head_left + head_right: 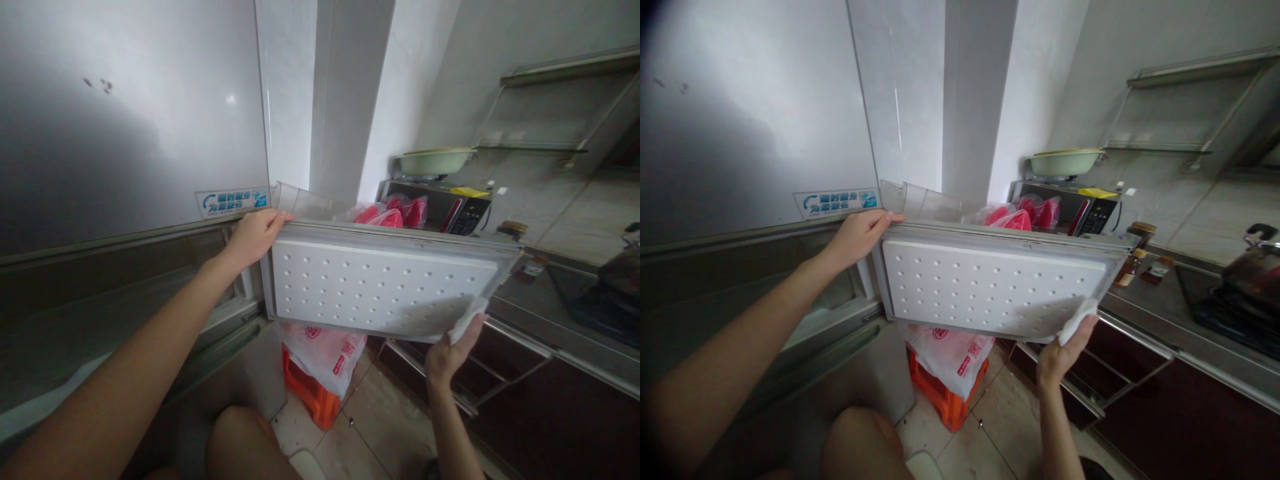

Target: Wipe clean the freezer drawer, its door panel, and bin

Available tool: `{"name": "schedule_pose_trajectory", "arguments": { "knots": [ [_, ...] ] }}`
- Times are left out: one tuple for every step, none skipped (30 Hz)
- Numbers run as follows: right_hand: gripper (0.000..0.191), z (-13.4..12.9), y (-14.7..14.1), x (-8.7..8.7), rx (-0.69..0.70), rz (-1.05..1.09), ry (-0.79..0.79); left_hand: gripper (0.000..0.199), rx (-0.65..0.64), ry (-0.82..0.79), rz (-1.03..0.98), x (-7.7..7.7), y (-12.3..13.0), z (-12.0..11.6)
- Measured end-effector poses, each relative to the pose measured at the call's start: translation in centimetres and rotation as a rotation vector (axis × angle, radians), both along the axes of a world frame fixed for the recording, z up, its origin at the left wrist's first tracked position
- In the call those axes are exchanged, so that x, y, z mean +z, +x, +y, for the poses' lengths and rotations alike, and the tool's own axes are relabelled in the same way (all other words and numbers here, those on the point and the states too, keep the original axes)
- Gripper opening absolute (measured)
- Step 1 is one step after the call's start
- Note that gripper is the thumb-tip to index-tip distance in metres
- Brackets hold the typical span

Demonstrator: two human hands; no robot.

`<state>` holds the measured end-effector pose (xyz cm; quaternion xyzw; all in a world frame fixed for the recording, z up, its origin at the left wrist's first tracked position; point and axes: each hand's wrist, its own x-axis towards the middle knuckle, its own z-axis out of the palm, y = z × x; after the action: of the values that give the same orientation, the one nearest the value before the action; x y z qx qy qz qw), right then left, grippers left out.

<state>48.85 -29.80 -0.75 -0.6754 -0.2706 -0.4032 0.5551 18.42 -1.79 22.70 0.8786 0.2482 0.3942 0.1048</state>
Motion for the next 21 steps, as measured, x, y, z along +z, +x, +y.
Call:
{"name": "schedule_pose_trajectory", "arguments": {
  "knots": [
    [0.06,1.1,-1.9,-0.5,0.01,0.007,-0.039,0.046,0.0,0.004,0.0,0.0,0.0,0.0],
    [0.059,2.4,-3.9,-1.0,0.014,-0.015,-0.066,0.046,0.0,0.01,0.002,0.0,0.0,0.0],
    [0.061,3.7,-6.0,-1.5,0.043,-0.053,-0.107,0.046,0.0,0.015,0.005,0.0,0.0,0.1],
    [0.065,5.2,-8.2,-1.9,0.091,-0.101,-0.143,0.046,-0.002,0.018,0.005,-0.1,0.0,0.1],
    [0.068,6.8,-10.3,-2.2,0.145,-0.159,-0.168,0.046,-0.005,0.02,0.001,-0.1,0.1,0.2],
    [0.069,8.4,-12.3,-2.3,0.209,-0.209,-0.211,0.046,-0.009,0.021,-0.006,-0.1,0.1,0.2],
    [0.071,10.0,-14.2,-2.2,0.267,-0.246,-0.251,0.045,-0.013,0.022,-0.013,-0.2,0.1,0.2],
    [0.073,11.5,-16.0,-2.0,0.31,-0.264,-0.292,0.045,-0.019,0.024,-0.02,-0.2,0.2,0.3],
    [0.075,13.0,-17.6,-1.7,0.355,-0.293,-0.333,0.044,-0.023,0.027,-0.026,-0.2,0.2,0.3],
    [0.076,14.2,-19.0,-1.3,0.387,-0.335,-0.377,0.044,-0.024,0.029,-0.027,-0.2,0.2,0.3],
    [0.076,15.3,-20.1,-0.8,0.41,-0.384,-0.43,0.043,-0.024,0.031,-0.027,-0.2,0.2,0.3],
    [0.073,16.3,-21.1,-0.3,0.433,-0.446,-0.492,0.043,-0.022,0.031,-0.025,-0.2,0.2,0.3],
    [0.069,17.0,-21.8,0.2,0.454,-0.517,-0.56,0.043,-0.02,0.03,-0.025,-0.2,0.2,0.2],
    [0.064,17.5,-22.2,0.7,0.475,-0.589,-0.628,0.043,-0.018,0.028,-0.025,-0.2,0.2,0.2],
    [0.06,17.9,-22.4,1.0,0.495,-0.658,-0.69,0.042,-0.02,0.025,-0.026,-0.2,0.2,0.2],
    [0.057,18.0,-22.3,1.3,0.512,-0.723,-0.741,0.042,-0.022,0.023,-0.029,-0.2,0.2,0.2],
    [0.054,18.0,-22.1,1.4,0.521,-0.778,-0.78,0.042,-0.023,0.023,-0.032,-0.3,0.2,0.2],
    [0.052,17.7,-21.6,1.5,0.526,-0.821,-0.814,0.041,-0.025,0.025,-0.035,-0.3,0.2,0.2],
    [0.05,17.2,-21.0,1.5,0.526,-0.854,-0.848,0.041,-0.028,0.028,-0.037,-0.4,0.2,0.2],
    [0.049,16.5,-20.2,1.4,0.523,-0.876,-0.881,0.04,-0.03,0.033,-0.038,-0.4,0.2,0.3],
    [0.049,15.6,-19.3,1.3,0.517,-0.889,-0.91,0.04,-0.031,0.04,-0.038,-0.5,0.2,0.3]
  ]
}}
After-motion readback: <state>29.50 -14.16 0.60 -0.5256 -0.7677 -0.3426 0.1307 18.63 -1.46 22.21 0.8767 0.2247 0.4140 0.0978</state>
